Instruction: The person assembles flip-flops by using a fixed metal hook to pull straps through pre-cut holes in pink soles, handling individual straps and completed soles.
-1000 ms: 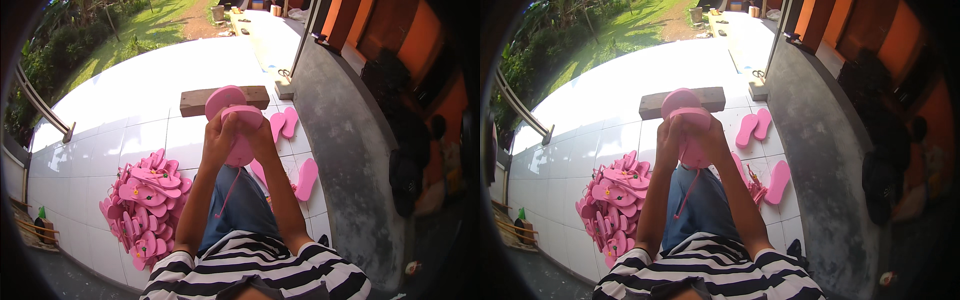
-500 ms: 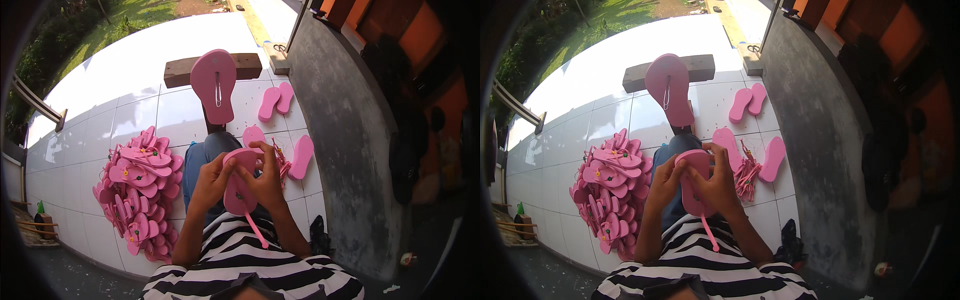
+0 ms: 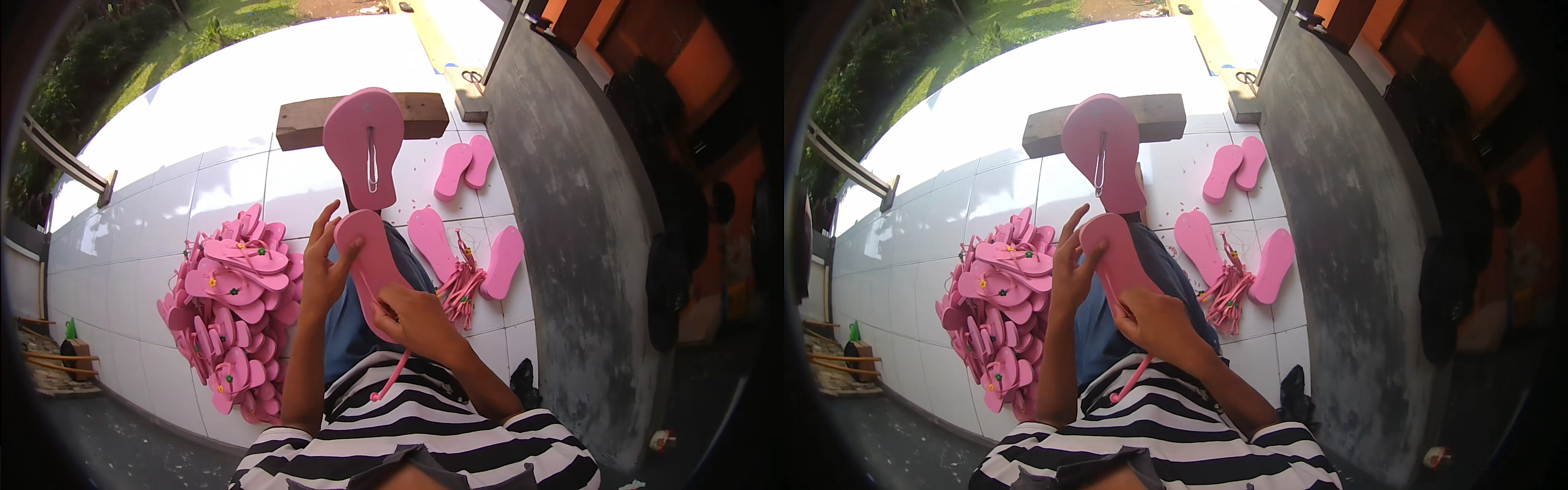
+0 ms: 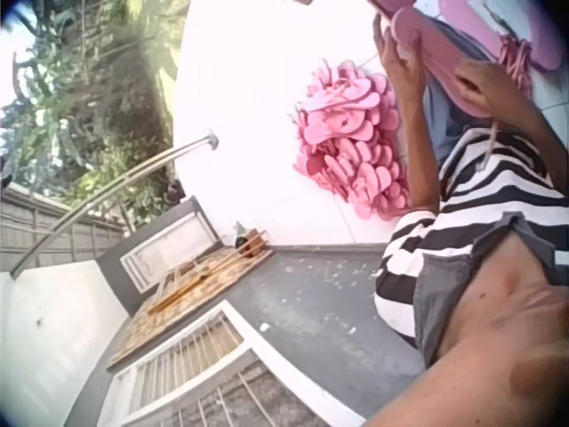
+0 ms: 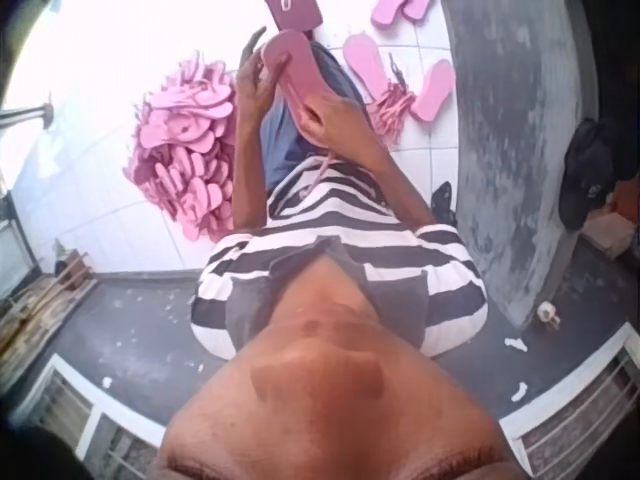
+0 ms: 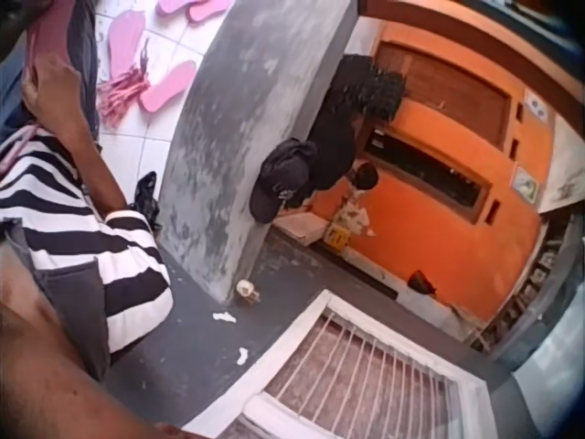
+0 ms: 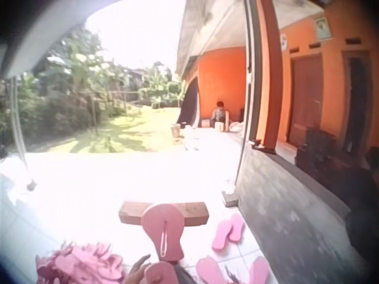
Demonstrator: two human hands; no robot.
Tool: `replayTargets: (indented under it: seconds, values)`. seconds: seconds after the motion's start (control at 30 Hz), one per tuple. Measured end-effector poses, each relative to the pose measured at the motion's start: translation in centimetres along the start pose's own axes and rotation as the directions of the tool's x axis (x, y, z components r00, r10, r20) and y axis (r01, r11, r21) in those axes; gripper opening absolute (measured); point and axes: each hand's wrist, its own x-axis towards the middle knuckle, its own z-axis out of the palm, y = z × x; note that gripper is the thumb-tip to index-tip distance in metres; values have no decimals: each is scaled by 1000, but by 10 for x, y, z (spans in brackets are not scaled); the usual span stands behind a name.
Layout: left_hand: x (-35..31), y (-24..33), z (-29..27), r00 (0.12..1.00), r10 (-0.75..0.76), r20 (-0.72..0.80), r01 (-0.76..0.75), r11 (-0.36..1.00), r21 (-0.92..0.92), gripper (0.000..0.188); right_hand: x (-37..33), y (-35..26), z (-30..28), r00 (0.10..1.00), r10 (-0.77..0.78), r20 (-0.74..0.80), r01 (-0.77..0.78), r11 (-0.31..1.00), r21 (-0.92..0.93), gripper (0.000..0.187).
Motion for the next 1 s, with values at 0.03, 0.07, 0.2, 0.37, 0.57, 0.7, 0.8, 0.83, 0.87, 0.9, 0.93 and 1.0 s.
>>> replayTargets:
  seconds: [0.03,0.07,0.2,0.37,0.57,0.7,0.8,0.83,0.87,0.9,0.93,1.0]
  values:
    - [2,9,-4,998,-36,46,40,996,-78,30,-1,-5,-6,1000,9,-8,-9,999,33,16]
    - [5,20,-7,994,-64,89,77,985,-156,31,1,-8,-10,997,9,-77,-4,998,64,17]
    - [14,58,-23,990,26,141,32,917,-398,23,14,-6,-22,931,1,-366,31,996,82,39]
    - [26,61,-6,872,457,174,-403,874,-272,34,53,7,-40,808,-262,-527,270,961,-63,37]
    - [44,50,2,795,607,10,-585,770,-253,38,67,8,-43,740,-362,-567,386,919,-83,28]
    - [55,51,0,780,625,-19,-604,746,-280,44,75,2,-42,692,-366,-623,386,916,-109,26]
    - [60,52,2,803,592,-61,-584,763,-279,44,82,1,-42,683,-338,-647,382,921,-79,24]
    - [62,52,3,812,579,-81,-575,767,-283,44,85,0,-42,679,-340,-651,389,918,-74,23]
    - [64,52,3,813,575,-92,-575,769,-279,45,88,0,-43,676,-343,-652,395,916,-72,23]
    - [65,52,3,814,571,-103,-575,770,-275,46,90,-1,-43,673,-345,-654,401,913,-70,23]
    - [67,51,3,816,567,-114,-575,772,-271,47,90,-3,-43,678,-332,-656,394,917,-57,22]
    - [69,57,4,881,458,-115,-471,832,-293,47,91,-6,-44,682,-311,-662,386,922,-36,21]
